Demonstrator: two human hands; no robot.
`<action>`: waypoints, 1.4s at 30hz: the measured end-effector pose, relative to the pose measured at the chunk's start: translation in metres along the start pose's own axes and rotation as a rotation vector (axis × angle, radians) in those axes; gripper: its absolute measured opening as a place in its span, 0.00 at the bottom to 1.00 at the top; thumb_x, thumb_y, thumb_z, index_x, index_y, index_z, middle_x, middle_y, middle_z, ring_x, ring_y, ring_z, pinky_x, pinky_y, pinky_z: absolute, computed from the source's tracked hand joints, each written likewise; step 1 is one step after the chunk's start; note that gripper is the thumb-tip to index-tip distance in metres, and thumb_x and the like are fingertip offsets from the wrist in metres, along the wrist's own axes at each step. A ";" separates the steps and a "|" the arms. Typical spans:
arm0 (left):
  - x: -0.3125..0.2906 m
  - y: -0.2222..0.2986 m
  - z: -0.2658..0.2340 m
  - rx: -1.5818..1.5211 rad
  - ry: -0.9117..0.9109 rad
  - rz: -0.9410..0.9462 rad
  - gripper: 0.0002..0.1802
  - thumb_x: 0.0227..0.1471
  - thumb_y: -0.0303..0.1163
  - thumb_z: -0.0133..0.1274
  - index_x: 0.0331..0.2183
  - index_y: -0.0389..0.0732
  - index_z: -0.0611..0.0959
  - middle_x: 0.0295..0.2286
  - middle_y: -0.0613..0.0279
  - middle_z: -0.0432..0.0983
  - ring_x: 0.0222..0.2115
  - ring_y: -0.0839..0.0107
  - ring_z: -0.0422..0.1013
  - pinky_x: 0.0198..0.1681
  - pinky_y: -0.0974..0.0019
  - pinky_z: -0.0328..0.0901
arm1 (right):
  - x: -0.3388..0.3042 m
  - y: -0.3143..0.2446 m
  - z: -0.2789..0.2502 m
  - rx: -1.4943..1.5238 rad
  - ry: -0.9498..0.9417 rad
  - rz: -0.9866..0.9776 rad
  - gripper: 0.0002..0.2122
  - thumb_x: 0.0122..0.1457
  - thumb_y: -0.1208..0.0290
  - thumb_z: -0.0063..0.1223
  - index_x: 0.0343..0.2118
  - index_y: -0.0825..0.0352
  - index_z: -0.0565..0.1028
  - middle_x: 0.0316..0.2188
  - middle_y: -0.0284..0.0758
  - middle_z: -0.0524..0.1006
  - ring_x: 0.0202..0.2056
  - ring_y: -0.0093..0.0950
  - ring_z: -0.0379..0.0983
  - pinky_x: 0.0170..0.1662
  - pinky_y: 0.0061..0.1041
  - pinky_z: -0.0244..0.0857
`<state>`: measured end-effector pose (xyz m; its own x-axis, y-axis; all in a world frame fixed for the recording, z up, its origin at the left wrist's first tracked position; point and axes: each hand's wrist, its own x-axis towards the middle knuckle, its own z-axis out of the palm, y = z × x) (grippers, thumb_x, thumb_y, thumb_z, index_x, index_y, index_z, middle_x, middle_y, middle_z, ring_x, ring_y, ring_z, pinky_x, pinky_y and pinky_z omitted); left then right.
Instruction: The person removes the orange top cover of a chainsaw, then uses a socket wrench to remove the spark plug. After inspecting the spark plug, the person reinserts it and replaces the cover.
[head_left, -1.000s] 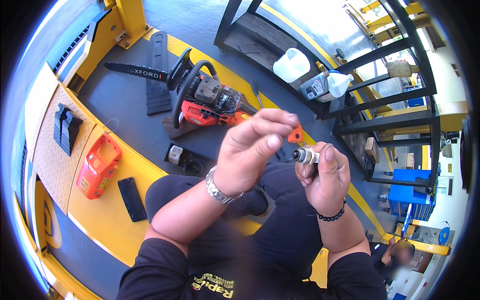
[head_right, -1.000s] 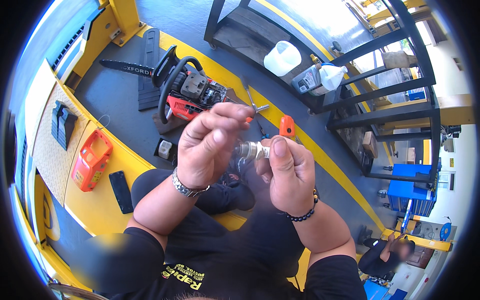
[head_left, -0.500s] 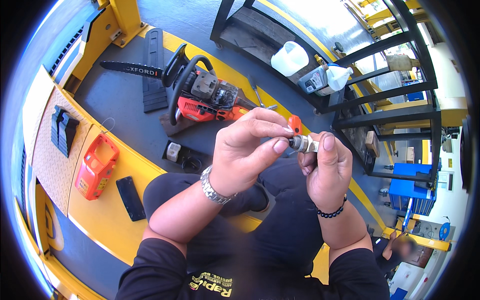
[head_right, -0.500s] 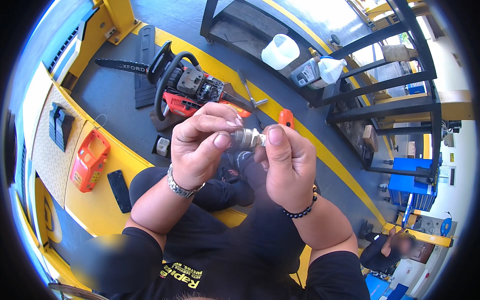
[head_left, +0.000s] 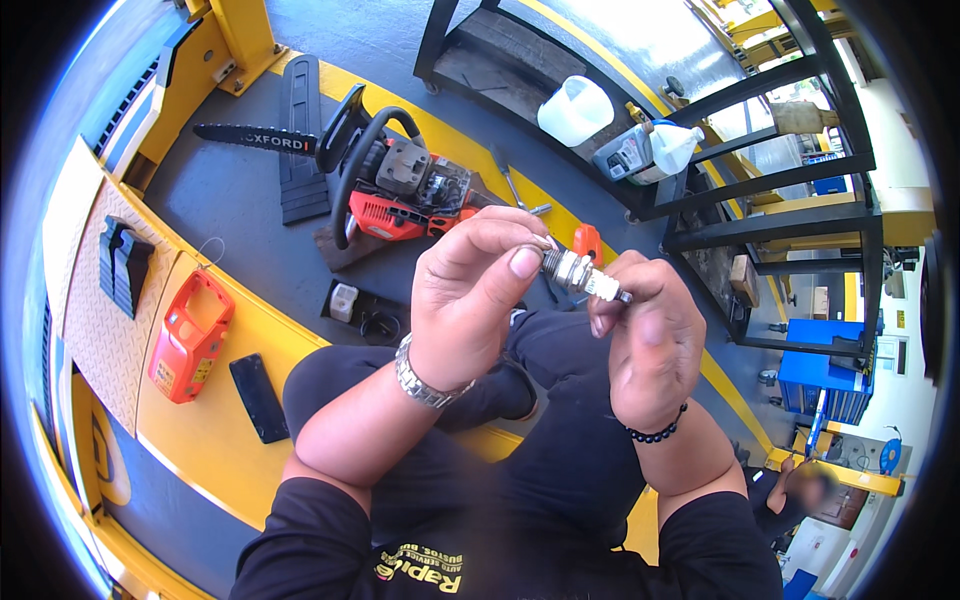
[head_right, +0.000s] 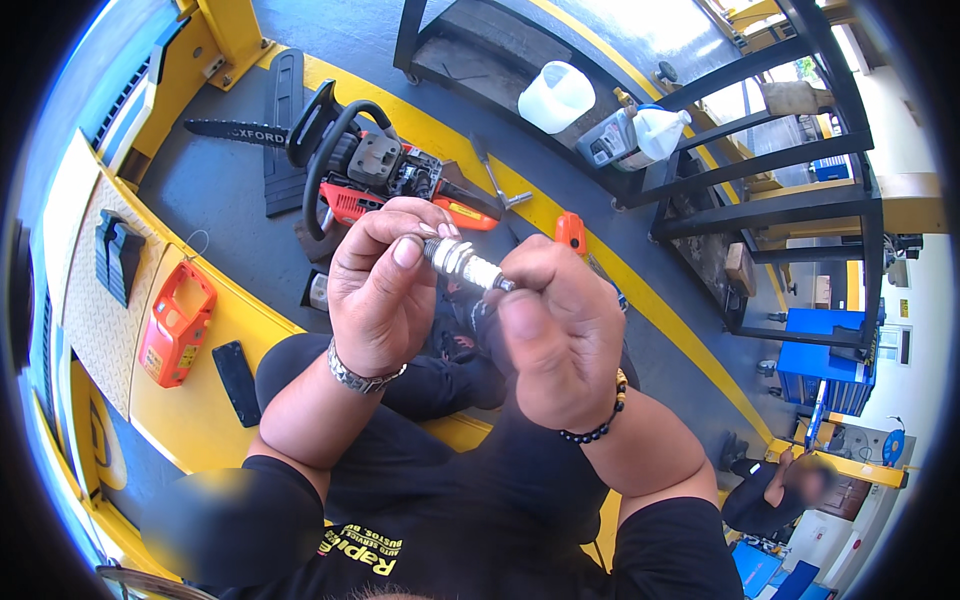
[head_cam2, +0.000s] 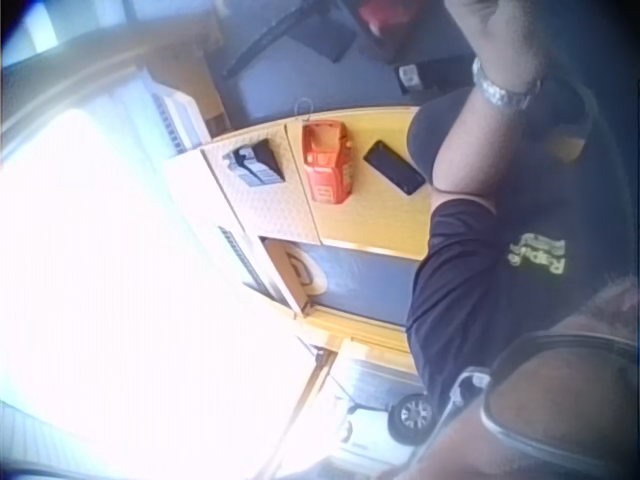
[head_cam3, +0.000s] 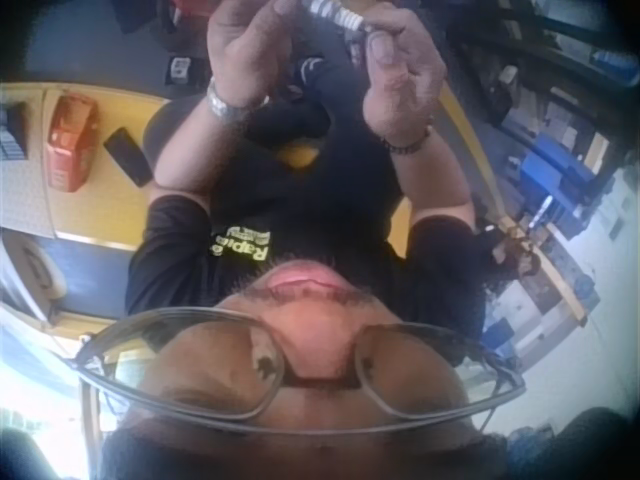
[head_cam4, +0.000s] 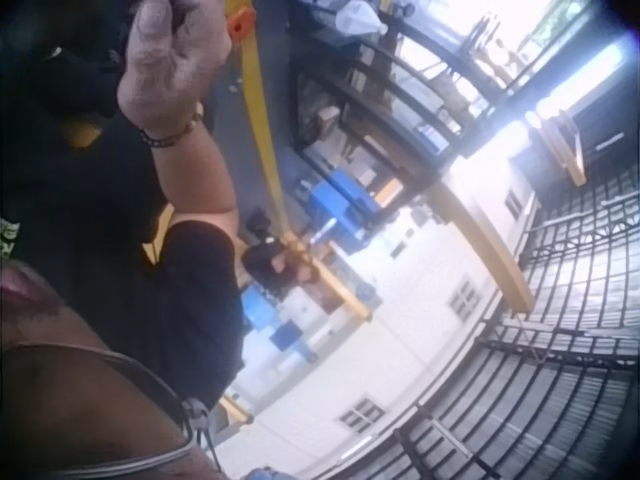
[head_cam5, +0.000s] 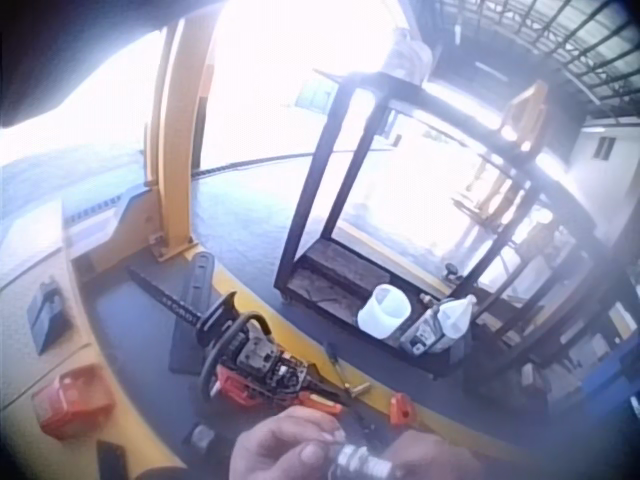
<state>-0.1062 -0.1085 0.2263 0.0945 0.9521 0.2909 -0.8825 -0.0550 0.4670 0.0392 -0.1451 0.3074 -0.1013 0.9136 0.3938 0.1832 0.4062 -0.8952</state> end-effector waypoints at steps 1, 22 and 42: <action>-0.001 -0.001 0.000 -0.047 0.012 -0.026 0.07 0.60 0.25 0.56 0.39 0.34 0.80 0.41 0.51 0.74 0.44 0.65 0.71 0.52 0.61 0.65 | 0.001 0.000 -0.001 -0.070 -0.023 -0.048 0.11 0.63 0.67 0.58 0.40 0.72 0.74 0.26 0.33 0.76 0.24 0.17 0.66 0.30 0.17 0.59; 0.011 0.014 0.001 0.632 -0.375 0.296 0.19 0.45 0.21 0.67 0.43 0.38 0.84 0.36 0.57 0.80 0.35 0.64 0.77 0.39 0.65 0.71 | -0.001 -0.005 -0.002 0.266 0.074 0.134 0.05 0.58 0.83 0.54 0.37 0.71 0.72 0.30 0.37 0.79 0.28 0.21 0.74 0.32 0.19 0.69; -0.021 -0.077 -0.039 -0.087 0.233 -0.575 0.22 0.59 0.27 0.60 0.55 0.37 0.78 0.42 0.60 0.79 0.42 0.74 0.73 0.48 0.65 0.68 | 0.009 0.100 -0.064 0.047 -0.329 0.300 0.08 0.55 0.88 0.57 0.35 0.69 0.75 0.38 0.39 0.78 0.39 0.25 0.77 0.43 0.23 0.71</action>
<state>-0.0585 -0.1126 0.1518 0.4713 0.8632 -0.1811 -0.7553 0.5010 0.4225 0.1194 -0.0952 0.2345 -0.3576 0.9332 0.0345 0.2079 0.1156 -0.9713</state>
